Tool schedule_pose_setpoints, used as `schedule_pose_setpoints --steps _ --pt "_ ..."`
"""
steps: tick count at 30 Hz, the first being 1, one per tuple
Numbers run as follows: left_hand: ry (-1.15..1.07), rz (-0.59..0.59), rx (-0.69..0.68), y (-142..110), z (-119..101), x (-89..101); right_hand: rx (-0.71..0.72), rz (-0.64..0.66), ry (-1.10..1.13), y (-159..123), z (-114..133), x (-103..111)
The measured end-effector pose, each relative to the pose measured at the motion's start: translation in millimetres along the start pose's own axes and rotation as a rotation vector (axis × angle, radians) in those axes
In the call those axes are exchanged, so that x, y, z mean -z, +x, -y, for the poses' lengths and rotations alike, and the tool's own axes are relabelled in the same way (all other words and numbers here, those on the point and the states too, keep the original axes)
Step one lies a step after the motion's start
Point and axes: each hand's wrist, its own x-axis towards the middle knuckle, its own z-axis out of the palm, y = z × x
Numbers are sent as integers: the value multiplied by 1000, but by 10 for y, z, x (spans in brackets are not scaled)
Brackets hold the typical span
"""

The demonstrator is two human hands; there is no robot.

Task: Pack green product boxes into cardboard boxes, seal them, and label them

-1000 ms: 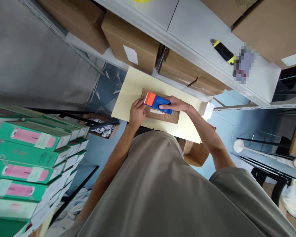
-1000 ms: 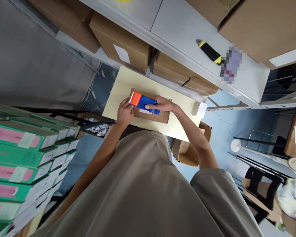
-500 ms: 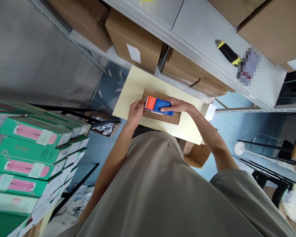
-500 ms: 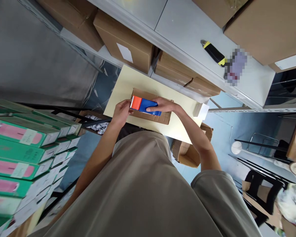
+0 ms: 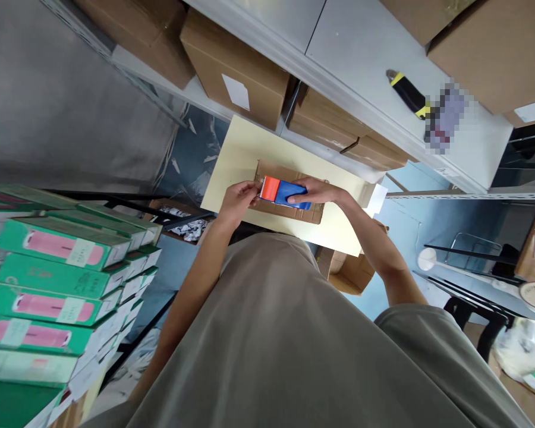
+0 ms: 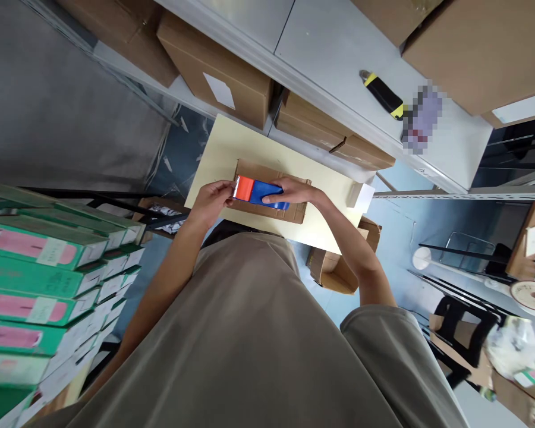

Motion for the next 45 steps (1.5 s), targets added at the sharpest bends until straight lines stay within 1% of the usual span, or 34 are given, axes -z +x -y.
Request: schedule_pose_setpoints --steps 3,7,10,12,15,19,22,26,29,32,34,37,39,42,45 --pt "20 -13 -6 25 0 -4 -37 7 9 8 24 -2" --pt "70 -86 -39 19 -16 7 -87 26 45 13 99 -39" --pt "96 -120 -69 37 -30 53 -141 23 54 -4 197 -49" --pt "99 -120 -75 87 -24 127 -189 37 60 -35 256 -26" --pt "91 -146 -87 211 23 321 -280 69 48 -128 278 39" --pt "78 -206 -37 353 136 585 -403 11 2 -267 201 75" --pt "79 -197 -19 397 191 660 -461 5 36 -286 161 46" --pt "75 -169 -39 429 180 667 -487 -6 50 -224 210 30" --pt "75 -155 -34 429 145 685 -531 -5 -16 -180 311 16" --pt "64 -148 -68 382 106 726 -579 -5 -74 -169 446 -42" --pt "41 -135 -98 328 74 755 -592 -24 -106 -205 554 -89" --pt "-24 -102 -124 229 8 776 -588 -64 -113 -354 765 -108" --pt "-83 -83 -130 168 -52 763 -575 -75 -97 -494 936 -60" --pt "-166 -63 -133 115 -157 714 -558 -89 -100 -650 1170 95" --pt "-200 -61 -117 126 -227 675 -557 -105 -134 -627 1263 269"
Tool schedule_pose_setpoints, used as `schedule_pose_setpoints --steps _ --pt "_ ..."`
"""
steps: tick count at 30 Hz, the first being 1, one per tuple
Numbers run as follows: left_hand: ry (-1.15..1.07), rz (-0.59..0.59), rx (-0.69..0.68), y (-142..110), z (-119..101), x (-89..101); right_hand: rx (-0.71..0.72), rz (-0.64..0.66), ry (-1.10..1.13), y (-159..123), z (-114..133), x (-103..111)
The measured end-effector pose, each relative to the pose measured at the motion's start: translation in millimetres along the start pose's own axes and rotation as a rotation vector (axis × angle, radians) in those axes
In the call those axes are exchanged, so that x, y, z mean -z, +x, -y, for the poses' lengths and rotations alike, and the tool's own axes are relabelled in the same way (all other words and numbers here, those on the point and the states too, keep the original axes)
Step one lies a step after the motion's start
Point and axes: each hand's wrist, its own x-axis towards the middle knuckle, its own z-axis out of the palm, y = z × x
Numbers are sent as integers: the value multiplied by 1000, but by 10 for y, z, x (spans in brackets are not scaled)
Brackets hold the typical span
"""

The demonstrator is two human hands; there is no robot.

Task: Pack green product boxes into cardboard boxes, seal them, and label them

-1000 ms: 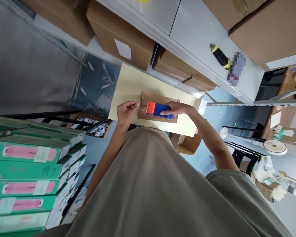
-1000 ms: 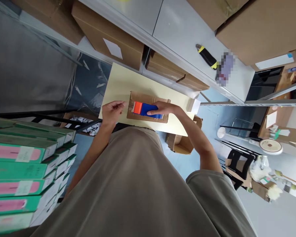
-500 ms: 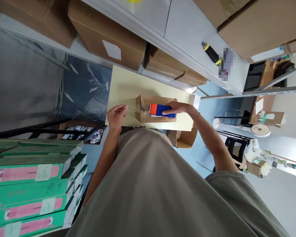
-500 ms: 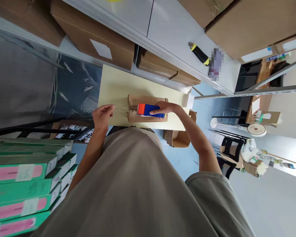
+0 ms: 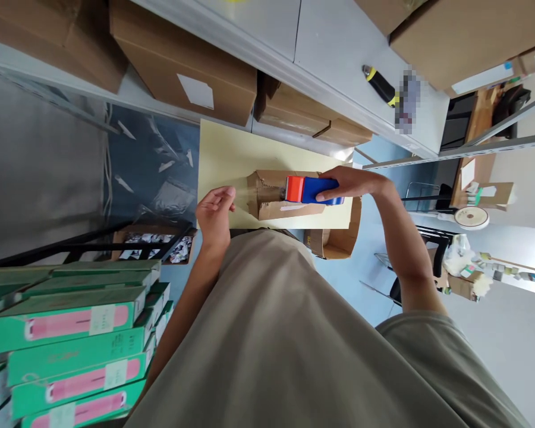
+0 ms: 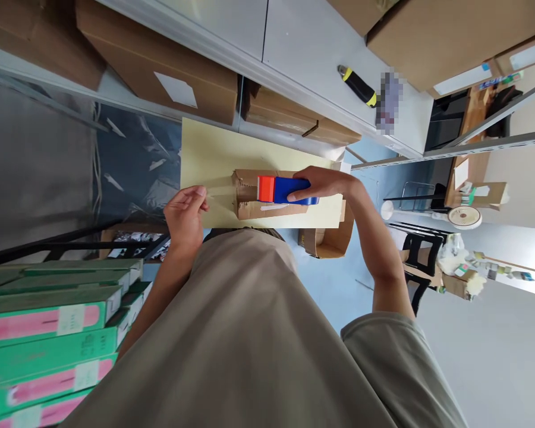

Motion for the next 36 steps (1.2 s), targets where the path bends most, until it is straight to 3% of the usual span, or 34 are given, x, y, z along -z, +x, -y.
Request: schedule_pose_setpoints --steps 4,8,11,14,20,26,31,36 --pt "1 -26 99 31 62 13 -61 48 -44 295 29 64" --pt "-136 -5 334 -31 246 44 -139 112 -44 574 -11 -3" --pt "-273 41 521 -92 367 17 -191 147 -51 670 -90 3" --pt "-362 55 591 -104 429 -35 -214 153 -83 698 -175 84" --pt "-461 34 559 -7 438 -66 -167 180 -26 580 -182 194" --pt "-432 2 533 141 468 19 -145 165 80 602 -214 -30" --pt "-327 31 500 163 513 126 -124 126 -25 809 -342 -216" --pt "-132 18 379 103 530 173 -129 134 -103 859 -326 -249"
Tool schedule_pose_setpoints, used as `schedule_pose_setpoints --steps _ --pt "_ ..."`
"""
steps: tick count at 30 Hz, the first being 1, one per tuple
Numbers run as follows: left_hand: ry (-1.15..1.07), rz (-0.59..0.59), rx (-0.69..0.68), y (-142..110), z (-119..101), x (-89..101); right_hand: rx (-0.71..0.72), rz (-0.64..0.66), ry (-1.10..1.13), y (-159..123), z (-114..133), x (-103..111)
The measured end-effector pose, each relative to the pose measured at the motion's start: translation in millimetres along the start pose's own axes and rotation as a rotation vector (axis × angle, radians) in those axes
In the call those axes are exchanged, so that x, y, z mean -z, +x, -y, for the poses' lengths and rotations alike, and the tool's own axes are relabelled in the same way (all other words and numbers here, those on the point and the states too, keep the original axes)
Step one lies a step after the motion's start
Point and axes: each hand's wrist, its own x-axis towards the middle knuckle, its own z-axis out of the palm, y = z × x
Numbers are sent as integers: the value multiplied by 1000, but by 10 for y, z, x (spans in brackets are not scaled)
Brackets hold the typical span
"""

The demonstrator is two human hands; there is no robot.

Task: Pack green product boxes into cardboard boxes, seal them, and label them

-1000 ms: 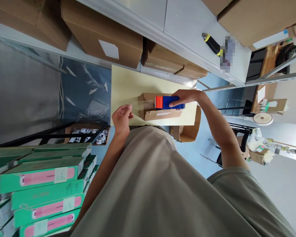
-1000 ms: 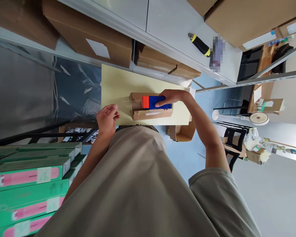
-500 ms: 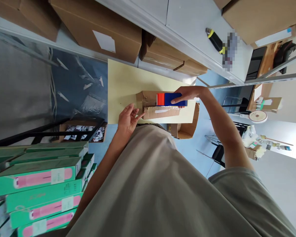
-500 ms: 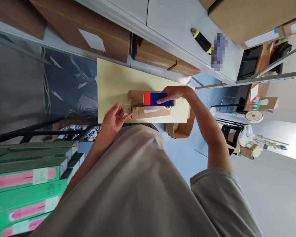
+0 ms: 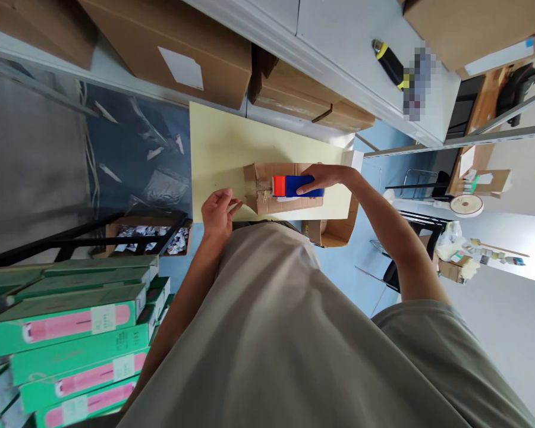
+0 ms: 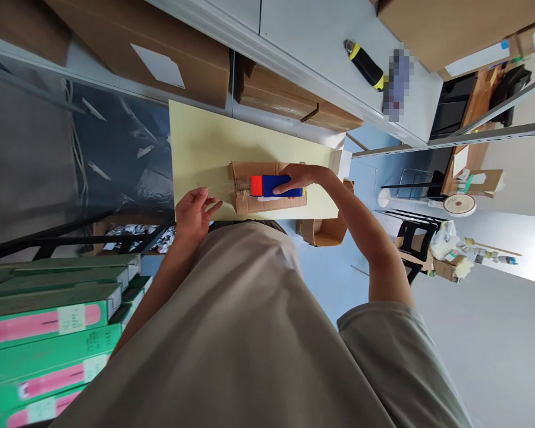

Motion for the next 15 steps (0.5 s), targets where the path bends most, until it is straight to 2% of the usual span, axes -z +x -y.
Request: schedule_pose_setpoints --steps 4,7,15 --pt "88 -59 -80 -28 59 8 -17 16 8 -29 34 5" --pt "97 -80 -89 4 127 15 -19 37 32 -37 53 -20" --pt "113 -90 -171 368 281 -5 -23 -5 84 -65 86 -143"
